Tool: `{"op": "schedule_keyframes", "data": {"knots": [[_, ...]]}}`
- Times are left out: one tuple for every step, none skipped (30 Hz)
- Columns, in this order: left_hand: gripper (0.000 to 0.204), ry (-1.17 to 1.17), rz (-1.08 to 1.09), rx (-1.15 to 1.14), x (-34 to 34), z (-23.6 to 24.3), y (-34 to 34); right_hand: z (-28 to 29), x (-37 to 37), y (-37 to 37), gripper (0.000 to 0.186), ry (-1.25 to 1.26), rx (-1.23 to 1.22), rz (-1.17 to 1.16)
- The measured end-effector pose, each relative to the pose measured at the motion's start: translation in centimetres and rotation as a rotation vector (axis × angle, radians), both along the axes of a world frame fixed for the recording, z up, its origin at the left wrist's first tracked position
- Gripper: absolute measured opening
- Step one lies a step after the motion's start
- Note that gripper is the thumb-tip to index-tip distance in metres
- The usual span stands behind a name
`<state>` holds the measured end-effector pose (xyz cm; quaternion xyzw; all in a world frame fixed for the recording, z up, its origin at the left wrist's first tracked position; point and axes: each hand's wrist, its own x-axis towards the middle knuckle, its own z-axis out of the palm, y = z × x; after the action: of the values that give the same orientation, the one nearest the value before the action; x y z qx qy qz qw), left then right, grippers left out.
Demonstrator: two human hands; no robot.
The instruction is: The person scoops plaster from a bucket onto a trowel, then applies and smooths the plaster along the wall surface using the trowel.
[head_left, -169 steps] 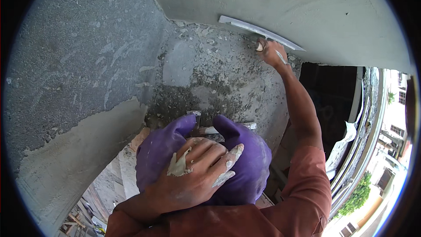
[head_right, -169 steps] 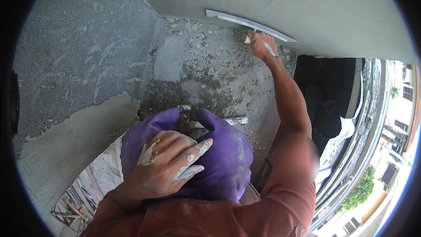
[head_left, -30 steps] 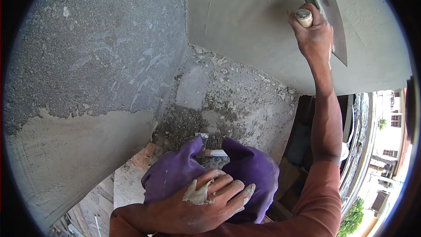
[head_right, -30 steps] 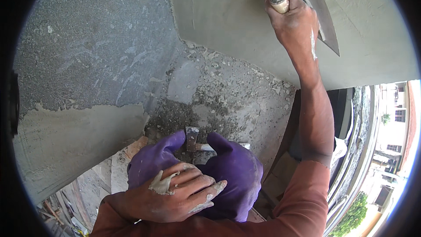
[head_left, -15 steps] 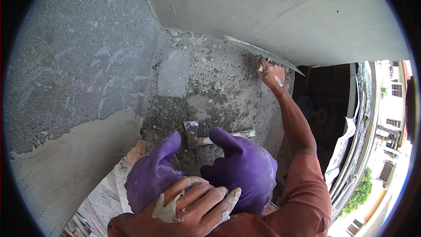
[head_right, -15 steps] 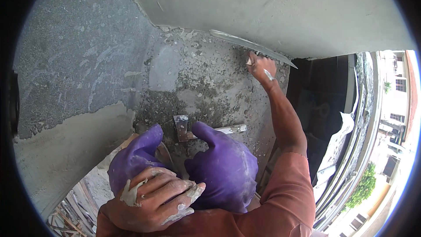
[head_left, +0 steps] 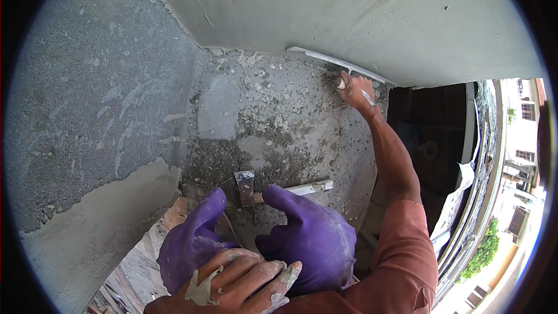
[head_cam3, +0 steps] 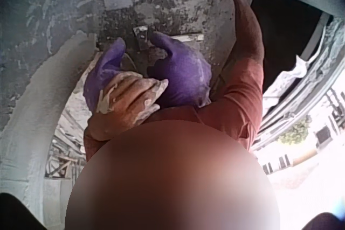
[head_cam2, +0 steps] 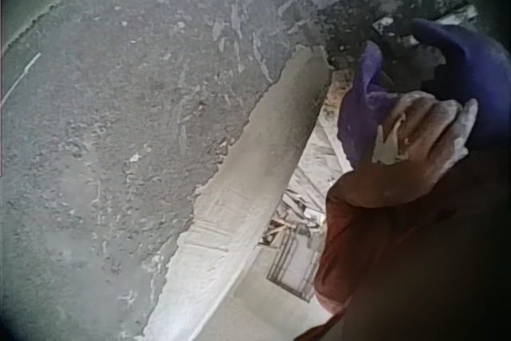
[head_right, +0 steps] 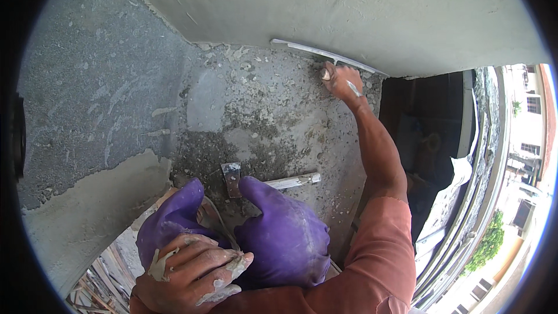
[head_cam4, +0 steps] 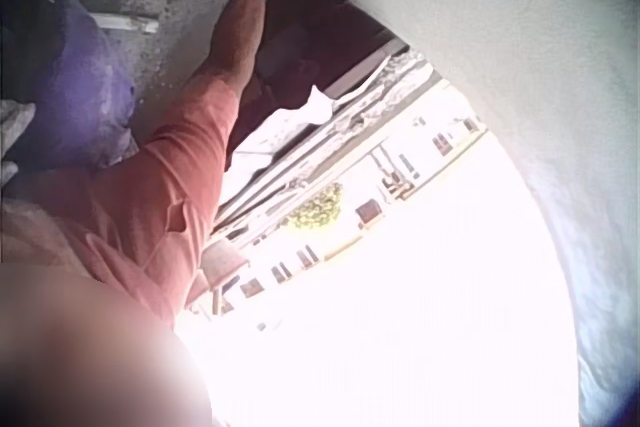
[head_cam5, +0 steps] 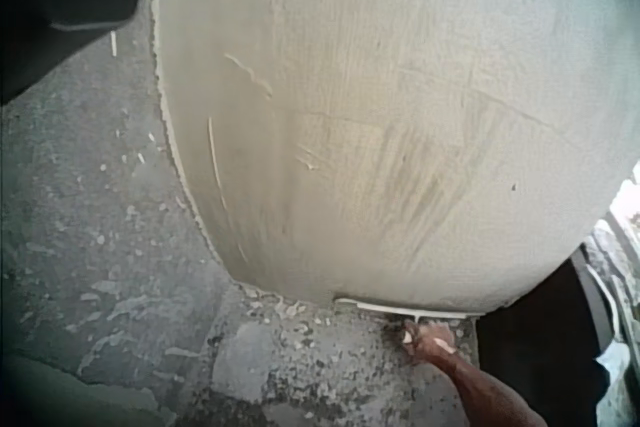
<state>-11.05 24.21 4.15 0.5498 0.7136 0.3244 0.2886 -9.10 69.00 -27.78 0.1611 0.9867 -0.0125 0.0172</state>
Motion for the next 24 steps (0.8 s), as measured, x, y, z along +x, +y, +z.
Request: {"op": "schedule_keyframes", "data": {"knots": [[0.051,0.001,-0.003,0.009,0.0,-0.1,0.0,1.2,0.0,0.1,0.033,0.03,-0.029,-0.002],[0.051,0.003,-0.006,0.017,0.0,-0.1,0.0,2.2,0.1,0.3,0.032,0.06,-0.057,-0.003],[0.051,0.002,-0.016,0.021,0.1,0.0,0.0,3.1,0.5,1.2,0.032,0.122,-0.04,0.038],[0.05,0.005,-0.012,0.022,0.1,0.0,-0.1,4.9,0.2,0.8,0.03,0.171,-0.028,0.038],[0.05,0.005,-0.009,0.025,0.1,0.0,-0.1,6.2,0.1,1.0,0.029,0.19,-0.039,0.035],[0.05,0.007,-0.014,0.027,0.2,0.0,-0.1,7.5,0.0,1.2,0.029,0.209,-0.051,0.032],[0.05,0.011,-0.018,0.022,0.2,-0.1,-0.2,9.4,-0.3,0.6,0.026,0.212,-0.087,0.015],[0.049,0.014,-0.021,0.016,0.2,-0.1,-0.2,10.8,-0.4,0.3,0.023,0.257,-0.107,0.033],[0.049,0.014,-0.024,0.02,0.3,0.0,-0.2,12.6,-0.4,0.3,0.021,0.277,-0.131,0.002],[0.049,0.013,-0.033,0.022,0.3,-0.1,-0.2,14.3,-0.3,0.4,0.019,0.294,-0.154,-0.028],[0.049,0.011,-0.041,0.022,0.2,-0.1,-0.2,16.1,-0.3,0.5,0.019,0.314,-0.168,-0.04],[0.049,0.01,-0.042,0.022,0.2,-0.1,0.1,17.7,-0.3,0.4,0.02,0.337,-0.187,-0.051],[0.042,0.019,-0.036,0.025,0.1,-0.1,0.3,18.8,-0.4,0.0,0.024,0.387,-0.163,-0.036],[0.036,0.028,-0.03,0.027,0.0,0.0,0.5,19.2,-0.4,0.0,0.025,0.396,-0.149,-0.03],[0.036,0.028,-0.024,0.021,-0.1,-0.1,0.4,19.0,-0.5,-0.6,0.025,0.481,-0.123,-0.01],[0.036,0.041,-0.034,0.029,-0.2,-0.3,0.4,19.0,-0.4,-1.2,0.026,0.562,-0.094,0.009],[0.036,0.054,-0.042,0.035,-0.2,-0.4,0.4,18.5,-0.3,-1.6,0.026,0.558,-0.1,0.014],[0.036,0.051,-0.035,0.029,-0.2,-0.5,0.4,17.3,-0.1,-1.9,0.027,0.625,-0.108,-0.022],[0.035,0.065,-0.031,0.02,-0.1,-0.4,0.6,15.9,0.0,-2.4,0.027,0.696,-0.123,-0.058],[0.033,0.075,-0.03,0.02,-0.1,-0.5,0.6,14.8,0.2,-3.0,0.025,0.682,-0.055,-0.024],[0.033,0.073,-0.027,0.016,-0.1,-0.5,0.7,12.7,0.4,-2.9,0.019,0.615,0.025,0.004],[0.033,0.068,-0.024,0.012,-0.1,-0.5,0.6,10.1,0.7,-2.9,0.014,0.551,0.104,0.029],[0.033,0.062,-0.023,0.007,-0.1,-0.5,0.6,7.7,0.9,-3.1,0.013,0.442,0.087,0.035],[0.033,0.063,-0.022,0.002,0.0,-0.5,0.4,5.5,0.9,-3.4,0.014,0.334,0.069,0.04]]}}
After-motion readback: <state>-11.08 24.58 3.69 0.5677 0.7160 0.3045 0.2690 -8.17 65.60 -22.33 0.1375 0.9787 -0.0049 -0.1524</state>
